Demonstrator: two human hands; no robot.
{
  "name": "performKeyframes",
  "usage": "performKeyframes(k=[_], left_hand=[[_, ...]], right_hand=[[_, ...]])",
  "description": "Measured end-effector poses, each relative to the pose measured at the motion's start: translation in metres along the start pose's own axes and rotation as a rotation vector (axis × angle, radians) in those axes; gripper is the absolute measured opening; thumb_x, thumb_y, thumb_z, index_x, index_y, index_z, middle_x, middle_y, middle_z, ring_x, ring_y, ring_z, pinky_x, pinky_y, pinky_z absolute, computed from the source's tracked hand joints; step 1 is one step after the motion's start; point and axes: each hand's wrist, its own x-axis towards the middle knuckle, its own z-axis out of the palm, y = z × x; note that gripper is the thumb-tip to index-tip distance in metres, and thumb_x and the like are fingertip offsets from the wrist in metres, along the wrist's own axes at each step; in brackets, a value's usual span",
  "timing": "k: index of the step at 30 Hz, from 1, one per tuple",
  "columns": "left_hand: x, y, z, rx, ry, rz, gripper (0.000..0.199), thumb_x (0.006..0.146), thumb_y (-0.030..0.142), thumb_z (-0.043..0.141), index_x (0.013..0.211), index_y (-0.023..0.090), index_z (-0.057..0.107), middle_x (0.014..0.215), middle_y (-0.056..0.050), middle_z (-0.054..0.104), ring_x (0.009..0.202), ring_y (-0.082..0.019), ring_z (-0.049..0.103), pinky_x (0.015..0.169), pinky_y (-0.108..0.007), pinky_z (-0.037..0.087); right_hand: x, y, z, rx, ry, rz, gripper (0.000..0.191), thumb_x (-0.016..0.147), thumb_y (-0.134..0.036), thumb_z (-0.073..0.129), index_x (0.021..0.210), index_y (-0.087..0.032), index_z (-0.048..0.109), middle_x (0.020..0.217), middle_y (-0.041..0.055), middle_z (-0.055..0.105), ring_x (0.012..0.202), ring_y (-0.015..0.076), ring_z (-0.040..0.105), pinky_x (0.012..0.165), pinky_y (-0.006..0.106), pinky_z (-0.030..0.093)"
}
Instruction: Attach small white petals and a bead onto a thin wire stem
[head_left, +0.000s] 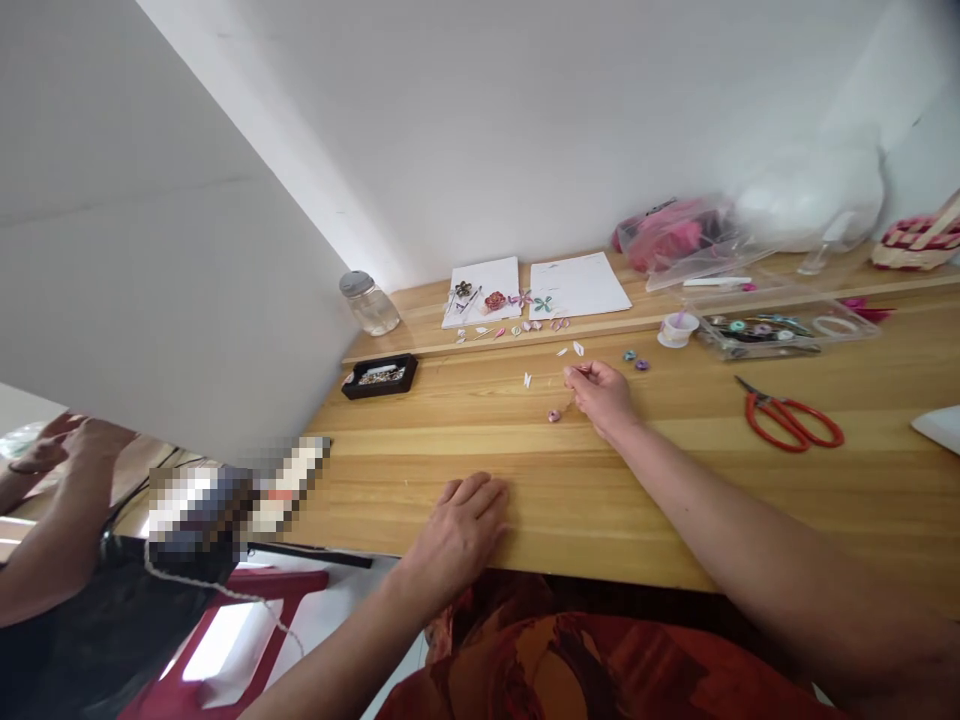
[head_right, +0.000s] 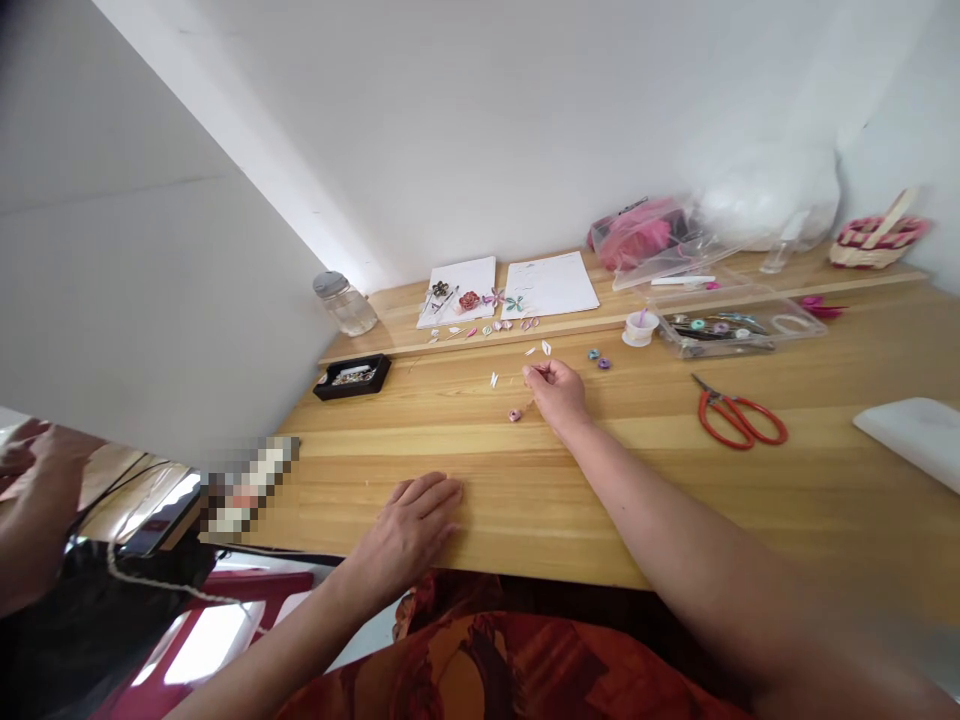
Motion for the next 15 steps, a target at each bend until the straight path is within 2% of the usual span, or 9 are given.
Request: performKeyframes(k=[5, 7, 10, 12, 15], left_hand=[[-0.042, 0.011, 0.0, -0.015, 0.027, 0.05, 0.045, 0.095, 0.039, 0.055, 0.133, 0.015, 0.055, 0.132, -0.014, 0.064, 0.124, -0.026, 0.056, 0.101, -0.044, 0.048], [-0.052, 0.009, 0.005, -0.029, 0.057, 0.089, 0.048, 0.095, 0.036, 0.057, 0.138, 0.015, 0.052, 0.133, -0.014, 0.064, 0.124, -0.025, 0.057, 0.102, -0.042, 0.048], [-0.059, 0.005, 0.015, -0.082, 0.181, 0.1, 0.042, 0.096, 0.019, 0.054, 0.138, 0.017, 0.052, 0.13, -0.012, 0.066, 0.12, -0.021, 0.06, 0.1, -0.038, 0.05], [-0.059, 0.004, 0.021, -0.129, 0.287, 0.084, 0.038, 0.094, 0.017, 0.057, 0.132, 0.02, 0.058, 0.124, -0.01, 0.07, 0.113, -0.02, 0.063, 0.095, -0.035, 0.052], [-0.057, 0.008, 0.024, -0.222, 0.384, 0.026, 0.031, 0.089, 0.018, 0.065, 0.119, 0.025, 0.066, 0.113, -0.006, 0.074, 0.104, -0.019, 0.067, 0.09, -0.034, 0.055]], right_hand=[[-0.004, -0.005, 0.001, 0.018, 0.005, -0.016, 0.035, 0.063, -0.046, 0.078, 0.072, -0.021, 0.057, 0.063, -0.0034, 0.058, 0.044, 0.0064, 0.037, 0.041, 0.023, 0.026], [-0.007, -0.007, 0.001, 0.016, 0.005, -0.019, 0.034, 0.063, -0.045, 0.078, 0.071, -0.021, 0.056, 0.061, -0.0036, 0.058, 0.044, 0.0066, 0.037, 0.041, 0.023, 0.026], [-0.009, -0.011, 0.002, 0.015, 0.006, -0.024, 0.034, 0.063, -0.045, 0.078, 0.069, -0.021, 0.055, 0.061, -0.0036, 0.057, 0.044, 0.0069, 0.037, 0.041, 0.023, 0.026], [-0.01, -0.012, 0.001, 0.014, 0.002, -0.024, 0.033, 0.063, -0.045, 0.078, 0.069, -0.021, 0.055, 0.06, -0.0034, 0.057, 0.043, 0.0071, 0.037, 0.04, 0.023, 0.025], [-0.011, -0.013, 0.001, 0.007, -0.002, -0.025, 0.033, 0.064, -0.045, 0.077, 0.068, -0.02, 0.056, 0.06, -0.0033, 0.056, 0.043, 0.007, 0.037, 0.04, 0.023, 0.025]])
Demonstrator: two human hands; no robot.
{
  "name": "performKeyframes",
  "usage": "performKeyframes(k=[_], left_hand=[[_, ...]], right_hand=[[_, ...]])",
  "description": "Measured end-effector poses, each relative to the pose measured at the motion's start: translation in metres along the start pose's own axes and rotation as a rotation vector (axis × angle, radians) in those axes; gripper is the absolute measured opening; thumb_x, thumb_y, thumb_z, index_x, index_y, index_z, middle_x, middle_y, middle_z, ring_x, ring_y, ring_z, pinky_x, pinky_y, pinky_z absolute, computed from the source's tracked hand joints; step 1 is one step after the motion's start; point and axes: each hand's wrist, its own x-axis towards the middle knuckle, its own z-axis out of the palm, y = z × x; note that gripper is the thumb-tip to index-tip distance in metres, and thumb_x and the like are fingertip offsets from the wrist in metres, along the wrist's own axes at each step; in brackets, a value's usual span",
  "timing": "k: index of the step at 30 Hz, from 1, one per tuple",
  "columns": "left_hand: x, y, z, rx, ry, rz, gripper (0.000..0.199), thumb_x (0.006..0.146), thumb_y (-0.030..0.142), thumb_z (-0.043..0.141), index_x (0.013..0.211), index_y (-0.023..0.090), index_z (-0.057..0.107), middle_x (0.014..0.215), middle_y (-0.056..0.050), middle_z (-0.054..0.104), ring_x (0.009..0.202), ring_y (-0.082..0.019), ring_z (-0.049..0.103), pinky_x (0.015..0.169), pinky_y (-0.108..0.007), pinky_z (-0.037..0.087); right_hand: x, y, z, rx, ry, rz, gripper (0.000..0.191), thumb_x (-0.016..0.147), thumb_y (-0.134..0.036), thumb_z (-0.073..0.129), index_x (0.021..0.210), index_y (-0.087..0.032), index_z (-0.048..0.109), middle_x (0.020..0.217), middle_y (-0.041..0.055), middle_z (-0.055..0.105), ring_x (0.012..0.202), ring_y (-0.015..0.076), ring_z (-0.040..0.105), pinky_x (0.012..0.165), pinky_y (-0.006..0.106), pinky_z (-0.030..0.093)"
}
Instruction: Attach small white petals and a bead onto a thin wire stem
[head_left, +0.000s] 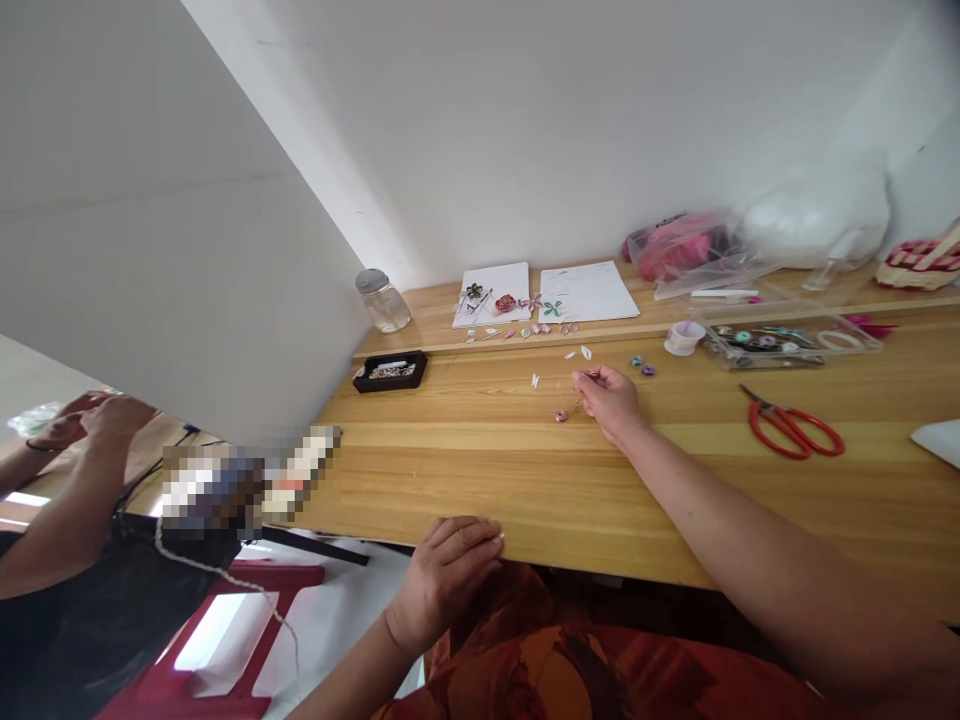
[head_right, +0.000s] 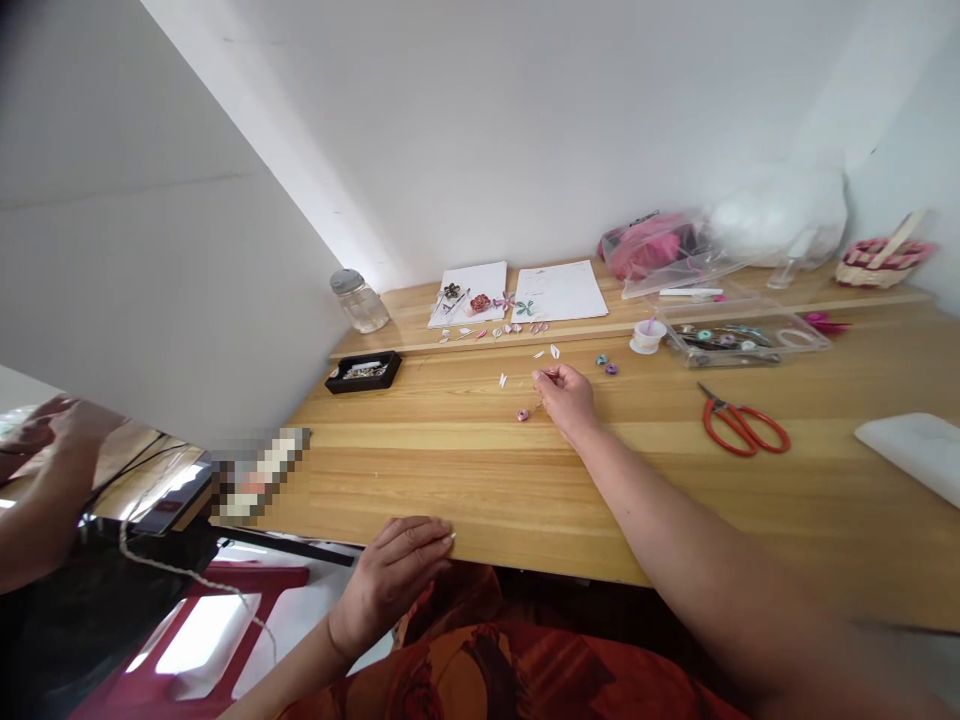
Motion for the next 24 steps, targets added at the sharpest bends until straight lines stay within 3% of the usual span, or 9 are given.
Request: performKeyframes(k=[3, 5, 8, 10, 13, 17, 20, 24], left_hand=[[0.006, 0.005, 0.0, -0.158, 0.059, -0.141, 0.022, 0.088, 0.018, 0.065, 0.107, 0.027, 0.072, 0.102, -0.004, 0.076, 0.096, -0.018, 0.07, 0.086, -0.032, 0.057], [0.017, 0.006, -0.003, -0.285, 0.086, -0.333, 0.014, 0.09, 0.021, 0.063, 0.098, 0.026, 0.074, 0.094, -0.004, 0.076, 0.089, -0.018, 0.071, 0.08, -0.031, 0.058], [0.049, -0.003, -0.007, -0.48, 0.097, -0.694, 0.016, 0.089, 0.034, 0.065, 0.09, 0.023, 0.075, 0.087, -0.006, 0.076, 0.082, -0.018, 0.071, 0.075, -0.03, 0.057], [0.079, -0.015, -0.006, -0.658, 0.105, -0.818, 0.024, 0.087, 0.041, 0.065, 0.093, 0.02, 0.075, 0.084, -0.007, 0.075, 0.076, -0.017, 0.069, 0.068, -0.026, 0.055], [0.126, -0.034, 0.002, -0.817, 0.134, -0.822, 0.028, 0.086, 0.043, 0.064, 0.094, 0.018, 0.074, 0.089, -0.008, 0.075, 0.076, -0.014, 0.067, 0.064, -0.022, 0.051], [0.173, -0.052, 0.026, -0.903, 0.02, -0.793, 0.03, 0.083, 0.043, 0.066, 0.091, 0.016, 0.075, 0.086, -0.008, 0.074, 0.07, -0.013, 0.064, 0.058, -0.021, 0.045], [0.192, -0.058, 0.046, -0.939, -0.007, -0.807, 0.03, 0.08, 0.042, 0.068, 0.09, 0.015, 0.076, 0.085, -0.007, 0.074, 0.067, -0.012, 0.062, 0.057, -0.021, 0.043], [0.201, -0.064, 0.067, -0.96, 0.06, -0.822, 0.029, 0.079, 0.042, 0.069, 0.086, 0.014, 0.075, 0.077, -0.005, 0.072, 0.065, -0.012, 0.06, 0.06, -0.022, 0.045]], right_hand=[[-0.001, 0.0, 0.0, -0.012, -0.009, 0.005, 0.033, 0.065, -0.045, 0.077, 0.069, -0.02, 0.057, 0.06, -0.0032, 0.057, 0.044, 0.0071, 0.038, 0.04, 0.023, 0.026], [-0.001, -0.001, 0.0, -0.021, -0.02, 0.009, 0.033, 0.065, -0.045, 0.078, 0.07, -0.02, 0.058, 0.06, -0.0033, 0.057, 0.044, 0.0071, 0.038, 0.04, 0.022, 0.026], [-0.002, -0.001, 0.002, -0.035, -0.035, 0.008, 0.034, 0.065, -0.046, 0.079, 0.07, -0.02, 0.058, 0.06, -0.0032, 0.058, 0.043, 0.0068, 0.038, 0.039, 0.022, 0.027], [-0.003, -0.002, 0.003, -0.032, -0.052, 0.021, 0.035, 0.065, -0.047, 0.079, 0.07, -0.02, 0.058, 0.061, -0.0029, 0.059, 0.042, 0.0067, 0.039, 0.038, 0.022, 0.027], [-0.007, -0.004, 0.006, -0.022, -0.086, 0.069, 0.036, 0.063, -0.048, 0.08, 0.07, -0.019, 0.059, 0.063, -0.0021, 0.06, 0.043, 0.0067, 0.04, 0.036, 0.022, 0.029], [-0.011, -0.006, 0.009, 0.0, -0.109, 0.089, 0.034, 0.065, -0.046, 0.079, 0.071, -0.019, 0.06, 0.064, -0.0017, 0.062, 0.042, 0.0061, 0.04, 0.035, 0.021, 0.03], [-0.012, -0.009, 0.011, 0.004, -0.095, 0.082, 0.032, 0.068, -0.045, 0.078, 0.071, -0.019, 0.059, 0.065, -0.0009, 0.063, 0.043, 0.0059, 0.042, 0.036, 0.02, 0.03], [-0.015, -0.012, 0.013, -0.018, -0.086, 0.045, 0.033, 0.069, -0.047, 0.078, 0.069, -0.02, 0.059, 0.067, -0.0003, 0.065, 0.044, 0.0067, 0.042, 0.036, 0.021, 0.034]])
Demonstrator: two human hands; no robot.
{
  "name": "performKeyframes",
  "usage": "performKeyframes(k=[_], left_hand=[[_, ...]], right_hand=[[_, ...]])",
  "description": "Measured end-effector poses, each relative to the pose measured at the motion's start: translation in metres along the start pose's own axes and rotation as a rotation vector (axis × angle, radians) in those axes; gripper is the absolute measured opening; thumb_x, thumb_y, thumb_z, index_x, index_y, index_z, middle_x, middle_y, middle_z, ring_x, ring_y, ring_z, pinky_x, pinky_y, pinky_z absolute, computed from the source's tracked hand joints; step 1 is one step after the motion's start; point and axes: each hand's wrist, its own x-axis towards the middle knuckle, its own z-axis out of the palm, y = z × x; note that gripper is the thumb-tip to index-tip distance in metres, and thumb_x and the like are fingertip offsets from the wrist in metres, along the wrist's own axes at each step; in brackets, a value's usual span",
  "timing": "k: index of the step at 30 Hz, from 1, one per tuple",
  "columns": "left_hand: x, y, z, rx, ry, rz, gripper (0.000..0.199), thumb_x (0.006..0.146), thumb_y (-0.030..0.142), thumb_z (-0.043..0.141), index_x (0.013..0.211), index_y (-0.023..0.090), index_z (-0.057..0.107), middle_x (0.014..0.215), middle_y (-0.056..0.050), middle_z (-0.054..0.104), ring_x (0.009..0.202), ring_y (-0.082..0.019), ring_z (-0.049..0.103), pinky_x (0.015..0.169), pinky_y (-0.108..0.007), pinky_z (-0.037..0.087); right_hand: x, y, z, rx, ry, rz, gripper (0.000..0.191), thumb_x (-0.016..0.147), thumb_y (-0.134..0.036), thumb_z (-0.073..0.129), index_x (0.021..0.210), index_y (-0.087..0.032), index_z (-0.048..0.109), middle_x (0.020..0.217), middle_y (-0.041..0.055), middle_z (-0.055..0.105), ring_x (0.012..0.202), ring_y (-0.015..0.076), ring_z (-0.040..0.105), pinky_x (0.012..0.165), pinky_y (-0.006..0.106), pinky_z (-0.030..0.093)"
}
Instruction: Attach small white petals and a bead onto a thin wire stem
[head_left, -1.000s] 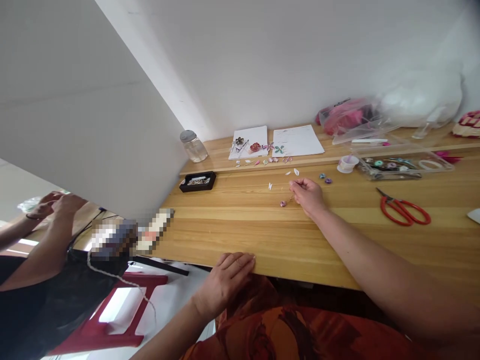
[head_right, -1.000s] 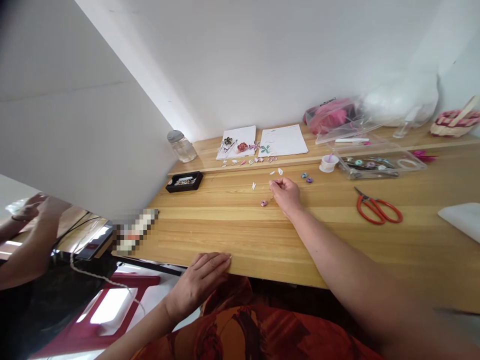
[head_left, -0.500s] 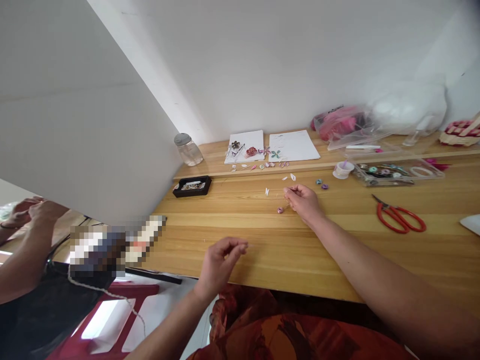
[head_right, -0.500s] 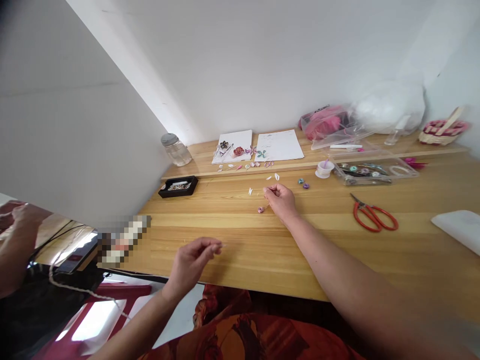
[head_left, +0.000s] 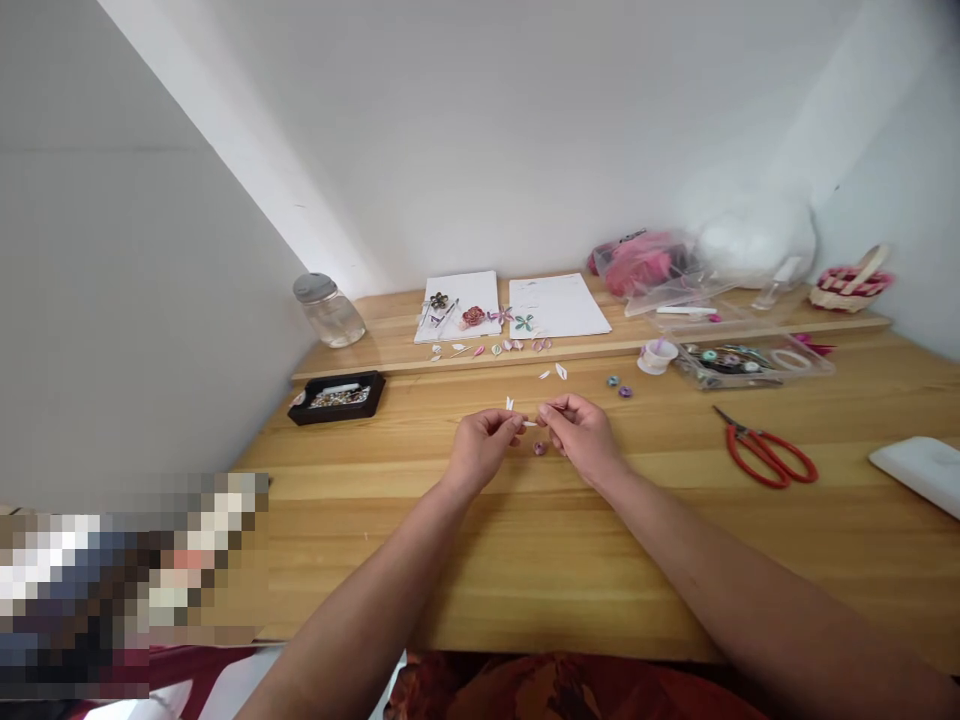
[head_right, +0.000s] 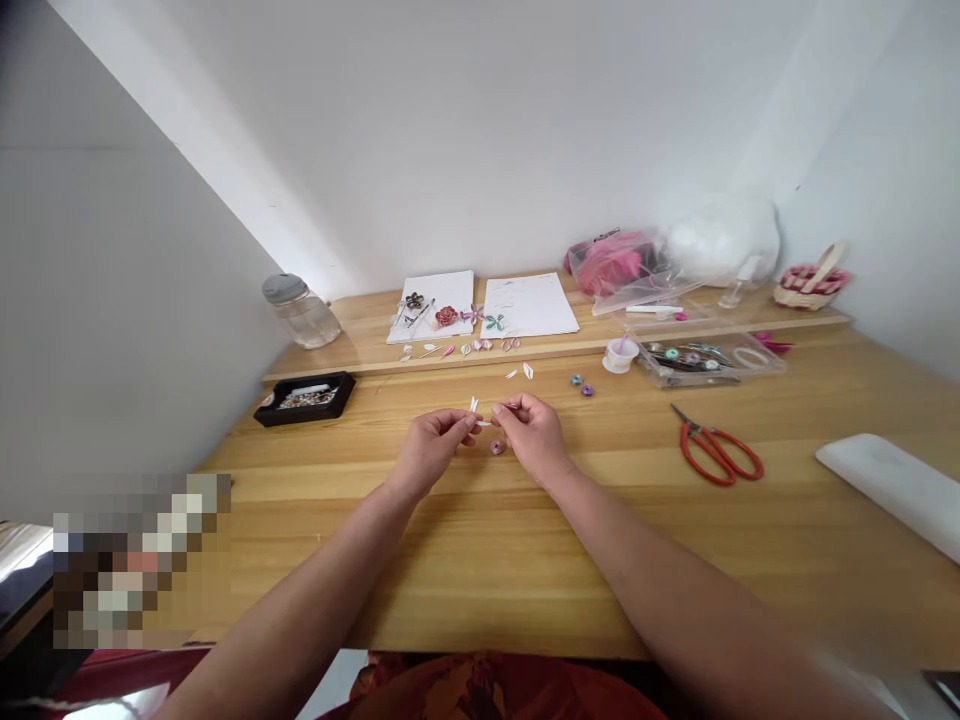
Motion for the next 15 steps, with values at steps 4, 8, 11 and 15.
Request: performKeyframes(k=[4, 8, 11, 15], left_hand=[[0.003, -0.012, 0.004, -0.072, 0.024, 0.0, 0.031, 0.079, 0.043, 0.069, 0.088, 0.014, 0.076, 0.079, -0.006, 0.073, 0.064, -0.013, 0.061, 0.062, -0.024, 0.047], [0.001, -0.02, 0.005, -0.09, 0.004, 0.02, 0.035, 0.08, 0.046, 0.069, 0.09, 0.014, 0.076, 0.082, -0.007, 0.074, 0.065, -0.013, 0.06, 0.061, -0.023, 0.045], [0.001, -0.023, 0.004, -0.123, -0.03, 0.03, 0.037, 0.08, 0.049, 0.07, 0.091, 0.014, 0.076, 0.08, -0.007, 0.073, 0.064, -0.012, 0.058, 0.058, -0.022, 0.044], [0.002, -0.021, -0.002, -0.257, -0.029, -0.058, 0.042, 0.077, 0.051, 0.072, 0.094, 0.013, 0.073, 0.085, -0.007, 0.071, 0.06, -0.009, 0.058, 0.051, -0.019, 0.042]], right_hand=[[-0.002, 0.005, 0.002, -0.038, -0.023, -0.025, 0.03, 0.071, -0.046, 0.078, 0.072, -0.02, 0.062, 0.067, -0.0004, 0.065, 0.045, 0.0076, 0.044, 0.04, 0.022, 0.041], [-0.002, 0.013, 0.004, -0.059, -0.058, -0.04, 0.031, 0.073, -0.046, 0.078, 0.073, -0.02, 0.06, 0.068, -0.0008, 0.065, 0.048, 0.008, 0.048, 0.048, 0.024, 0.049], [-0.002, 0.016, 0.003, -0.105, -0.076, -0.065, 0.031, 0.075, -0.047, 0.076, 0.076, -0.02, 0.06, 0.069, -0.0007, 0.065, 0.05, 0.0089, 0.049, 0.051, 0.026, 0.053], [-0.001, 0.013, 0.0, -0.173, -0.057, -0.127, 0.028, 0.078, -0.046, 0.073, 0.079, -0.02, 0.061, 0.067, -0.0017, 0.061, 0.051, 0.0098, 0.049, 0.049, 0.025, 0.052]])
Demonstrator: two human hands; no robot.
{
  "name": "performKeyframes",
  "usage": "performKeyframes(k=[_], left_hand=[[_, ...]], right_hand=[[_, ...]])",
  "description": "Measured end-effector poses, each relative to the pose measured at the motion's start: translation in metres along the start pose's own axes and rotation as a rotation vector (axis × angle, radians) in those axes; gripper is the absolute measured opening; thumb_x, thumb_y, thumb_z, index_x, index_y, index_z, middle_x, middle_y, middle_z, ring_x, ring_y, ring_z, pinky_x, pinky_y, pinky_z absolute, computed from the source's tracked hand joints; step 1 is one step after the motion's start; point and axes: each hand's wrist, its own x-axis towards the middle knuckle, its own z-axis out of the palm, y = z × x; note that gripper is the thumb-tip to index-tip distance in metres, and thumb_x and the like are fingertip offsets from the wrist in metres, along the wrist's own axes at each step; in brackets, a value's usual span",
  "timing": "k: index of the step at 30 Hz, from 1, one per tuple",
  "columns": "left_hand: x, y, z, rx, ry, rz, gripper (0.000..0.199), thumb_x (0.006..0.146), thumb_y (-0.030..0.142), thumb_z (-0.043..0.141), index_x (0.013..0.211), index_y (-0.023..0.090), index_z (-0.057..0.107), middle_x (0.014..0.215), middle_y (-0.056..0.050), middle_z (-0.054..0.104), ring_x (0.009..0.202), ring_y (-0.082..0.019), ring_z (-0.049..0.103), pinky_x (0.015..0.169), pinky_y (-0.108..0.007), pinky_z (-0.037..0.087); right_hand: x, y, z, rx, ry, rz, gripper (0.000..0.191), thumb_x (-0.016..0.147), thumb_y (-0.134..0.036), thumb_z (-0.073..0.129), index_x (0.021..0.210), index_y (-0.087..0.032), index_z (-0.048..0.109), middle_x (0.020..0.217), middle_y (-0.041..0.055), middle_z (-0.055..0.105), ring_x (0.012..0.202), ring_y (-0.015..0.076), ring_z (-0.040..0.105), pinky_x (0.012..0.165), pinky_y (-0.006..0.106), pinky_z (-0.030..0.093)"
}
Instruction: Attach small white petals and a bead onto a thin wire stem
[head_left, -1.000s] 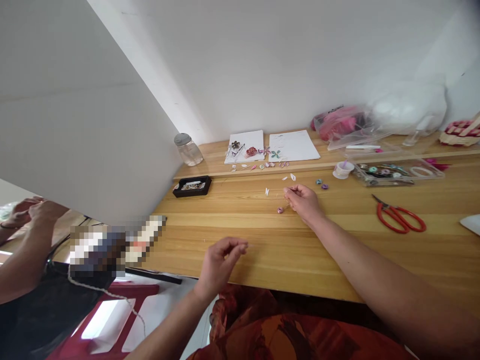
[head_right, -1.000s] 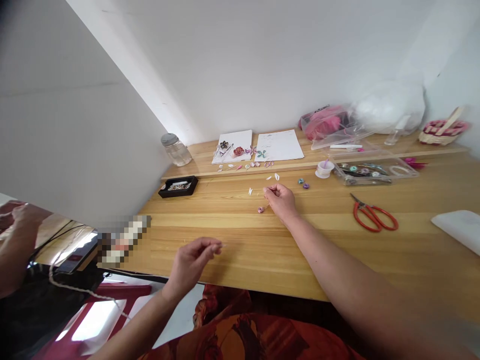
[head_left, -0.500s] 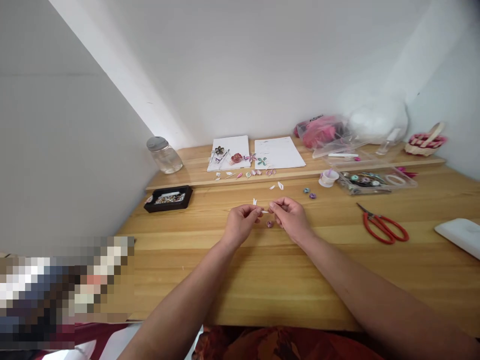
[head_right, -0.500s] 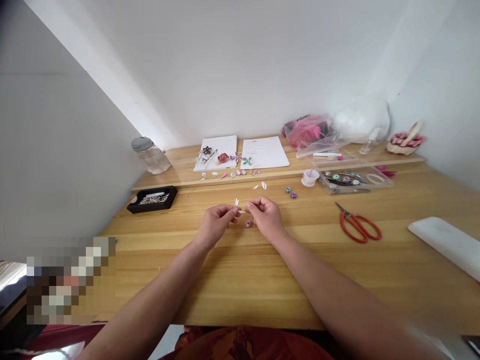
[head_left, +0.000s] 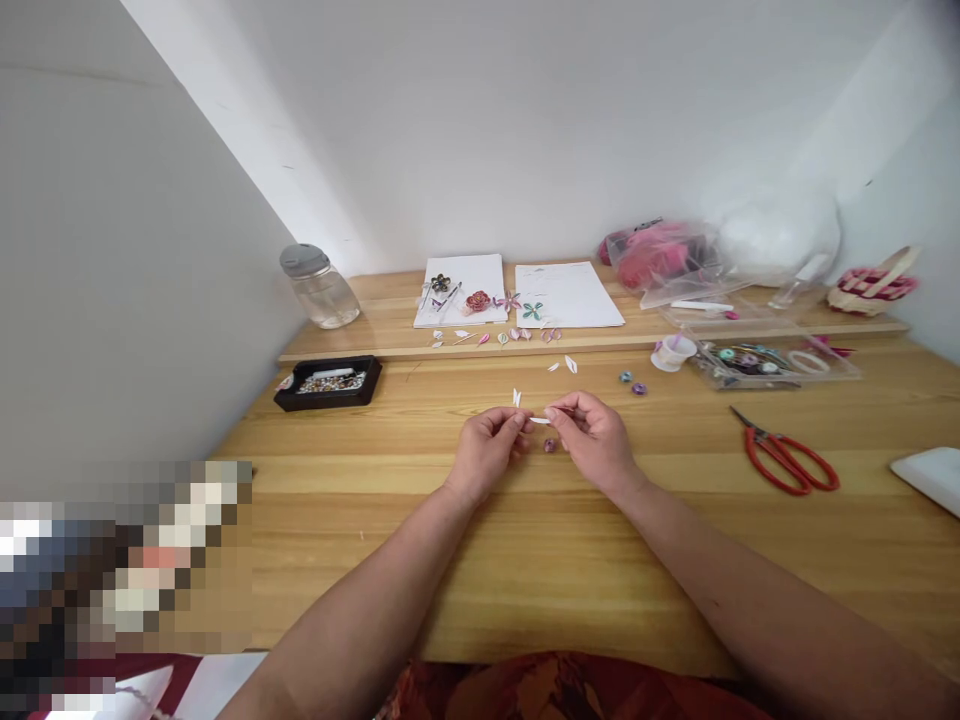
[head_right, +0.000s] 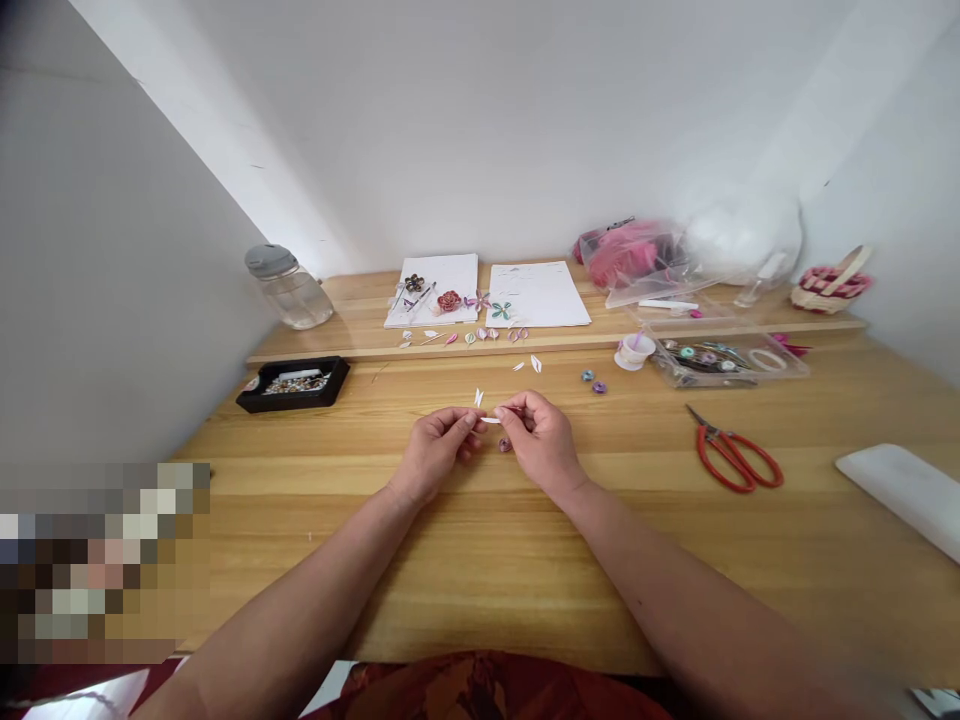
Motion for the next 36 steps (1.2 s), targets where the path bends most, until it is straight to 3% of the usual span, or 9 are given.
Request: performKeyframes(k=[3, 8, 11, 16, 23, 27, 31, 36], left_hand=[[0.001, 0.005, -0.004, -0.092, 0.003, -0.069, 0.046, 0.075, 0.055, 0.074, 0.094, 0.012, 0.071, 0.084, -0.006, 0.07, 0.058, -0.009, 0.06, 0.044, -0.017, 0.039], [-0.001, 0.012, -0.006, -0.172, -0.169, -0.227, 0.053, 0.071, 0.06, 0.076, 0.086, 0.011, 0.068, 0.073, -0.006, 0.068, 0.053, -0.011, 0.062, 0.04, -0.016, 0.037], [-0.002, 0.013, -0.007, -0.201, -0.233, -0.27, 0.048, 0.067, 0.053, 0.082, 0.084, 0.01, 0.067, 0.074, -0.006, 0.069, 0.054, -0.01, 0.064, 0.042, -0.015, 0.04], [-0.002, 0.011, -0.009, -0.238, -0.252, -0.281, 0.04, 0.063, 0.038, 0.089, 0.081, 0.009, 0.068, 0.075, -0.005, 0.069, 0.059, -0.007, 0.063, 0.05, -0.014, 0.047], [0.0, 0.009, -0.006, -0.217, -0.109, -0.119, 0.047, 0.057, 0.034, 0.091, 0.092, 0.011, 0.072, 0.073, -0.004, 0.071, 0.061, -0.009, 0.063, 0.062, -0.021, 0.053], [0.001, 0.01, -0.005, -0.144, -0.07, -0.024, 0.044, 0.061, 0.04, 0.088, 0.089, 0.011, 0.073, 0.071, -0.004, 0.07, 0.064, -0.01, 0.062, 0.064, -0.023, 0.052], [0.001, 0.008, -0.005, -0.006, -0.006, 0.049, 0.034, 0.069, 0.043, 0.081, 0.082, 0.013, 0.071, 0.067, -0.003, 0.065, 0.061, -0.011, 0.057, 0.055, -0.022, 0.046], [0.001, 0.006, -0.006, 0.136, 0.093, 0.192, 0.025, 0.072, 0.038, 0.077, 0.077, 0.014, 0.072, 0.1, -0.01, 0.07, 0.073, -0.012, 0.06, 0.062, -0.022, 0.047]], right_hand=[[0.0, -0.002, -0.002, -0.062, 0.0, -0.053, 0.024, 0.082, -0.042, 0.07, 0.079, -0.02, 0.06, 0.065, -0.0024, 0.058, 0.051, 0.01, 0.05, 0.046, 0.023, 0.048], [-0.005, 0.002, -0.004, -0.192, -0.107, -0.157, 0.016, 0.089, -0.035, 0.064, 0.084, -0.021, 0.061, 0.076, 0.0018, 0.064, 0.069, 0.015, 0.06, 0.063, 0.028, 0.054], [-0.008, 0.003, -0.005, -0.265, -0.135, -0.199, 0.013, 0.092, -0.033, 0.062, 0.086, -0.021, 0.063, 0.08, 0.0031, 0.066, 0.074, 0.0165, 0.062, 0.069, 0.03, 0.053], [-0.008, 0.002, -0.005, -0.248, -0.126, -0.198, 0.012, 0.09, -0.033, 0.064, 0.086, -0.021, 0.064, 0.08, 0.0028, 0.067, 0.073, 0.0161, 0.062, 0.068, 0.03, 0.052], [-0.004, -0.008, -0.001, 0.002, -0.004, 0.016, 0.027, 0.078, -0.044, 0.075, 0.076, -0.02, 0.06, 0.059, -0.0045, 0.056, 0.044, 0.0077, 0.044, 0.044, 0.024, 0.041], [-0.005, -0.013, 0.001, 0.083, -0.011, 0.108, 0.028, 0.077, -0.043, 0.076, 0.074, -0.02, 0.06, 0.051, -0.0075, 0.051, 0.04, 0.0059, 0.039, 0.044, 0.023, 0.039], [-0.007, -0.013, 0.003, 0.185, -0.045, 0.169, 0.027, 0.077, -0.04, 0.077, 0.073, -0.019, 0.06, 0.053, -0.0063, 0.056, 0.039, 0.0048, 0.04, 0.046, 0.023, 0.038], [-0.007, -0.011, 0.002, 0.226, -0.048, 0.221, 0.028, 0.074, -0.04, 0.079, 0.074, -0.019, 0.061, 0.058, -0.0042, 0.061, 0.039, 0.0045, 0.04, 0.04, 0.022, 0.027]])
